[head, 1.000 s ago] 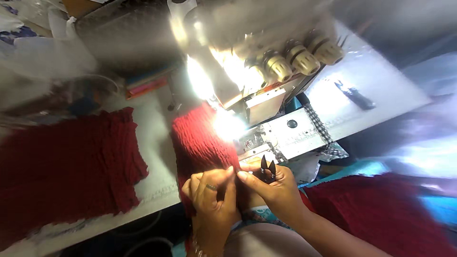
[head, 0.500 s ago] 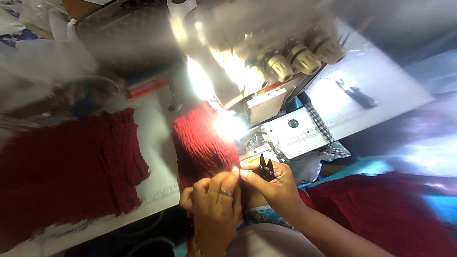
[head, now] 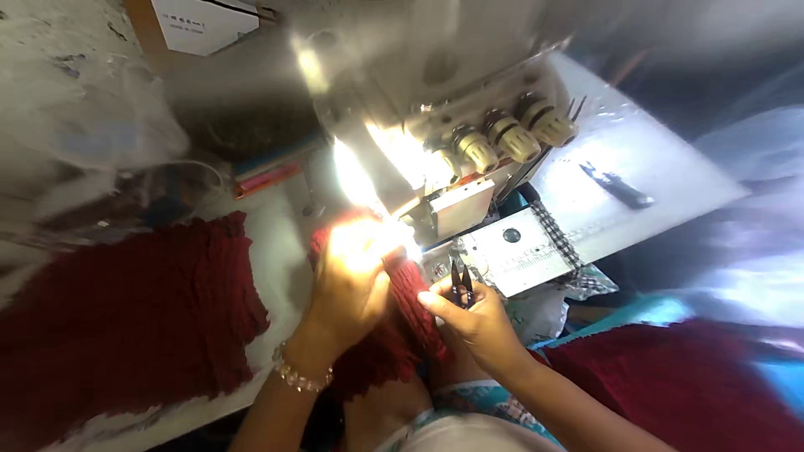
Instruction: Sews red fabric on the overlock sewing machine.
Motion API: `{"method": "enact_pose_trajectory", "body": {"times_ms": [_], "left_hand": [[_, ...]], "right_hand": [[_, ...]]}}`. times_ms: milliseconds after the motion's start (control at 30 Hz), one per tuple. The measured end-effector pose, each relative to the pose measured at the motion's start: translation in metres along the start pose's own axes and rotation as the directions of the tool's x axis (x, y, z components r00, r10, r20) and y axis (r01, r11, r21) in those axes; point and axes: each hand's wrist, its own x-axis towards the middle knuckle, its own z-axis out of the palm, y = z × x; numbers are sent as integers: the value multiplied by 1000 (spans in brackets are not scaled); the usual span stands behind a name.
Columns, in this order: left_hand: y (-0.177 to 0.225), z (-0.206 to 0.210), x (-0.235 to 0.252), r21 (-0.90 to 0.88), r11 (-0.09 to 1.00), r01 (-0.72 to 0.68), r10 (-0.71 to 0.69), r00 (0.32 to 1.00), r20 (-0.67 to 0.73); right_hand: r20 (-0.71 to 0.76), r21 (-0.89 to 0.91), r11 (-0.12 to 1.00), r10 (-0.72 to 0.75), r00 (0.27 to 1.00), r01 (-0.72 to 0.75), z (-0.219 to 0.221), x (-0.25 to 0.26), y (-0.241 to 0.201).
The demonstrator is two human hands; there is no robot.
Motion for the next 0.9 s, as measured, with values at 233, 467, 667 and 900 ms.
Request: {"method": "enact_pose_trajectory", "body": {"times_ms": [233,467,667,900], "left_hand": [[-13,-13,-1,7,997,-72,70,987,148],[-17,-15,-2,109,988,-112,87,973,213],[-14,-21,9,230,955,-185,126,960,249],[-12,-18,0,217,970,-110,63,976,210]], "right_hand": [[-2,-42,992,-120,993,120,-4,-5,-1],[-8,-72,982,-178,984,177,-3,-2,0],[-15,-55,979,-198,980,197,4,13,1],[-33,-72,979,-194,980,192,8,17,2]]}}
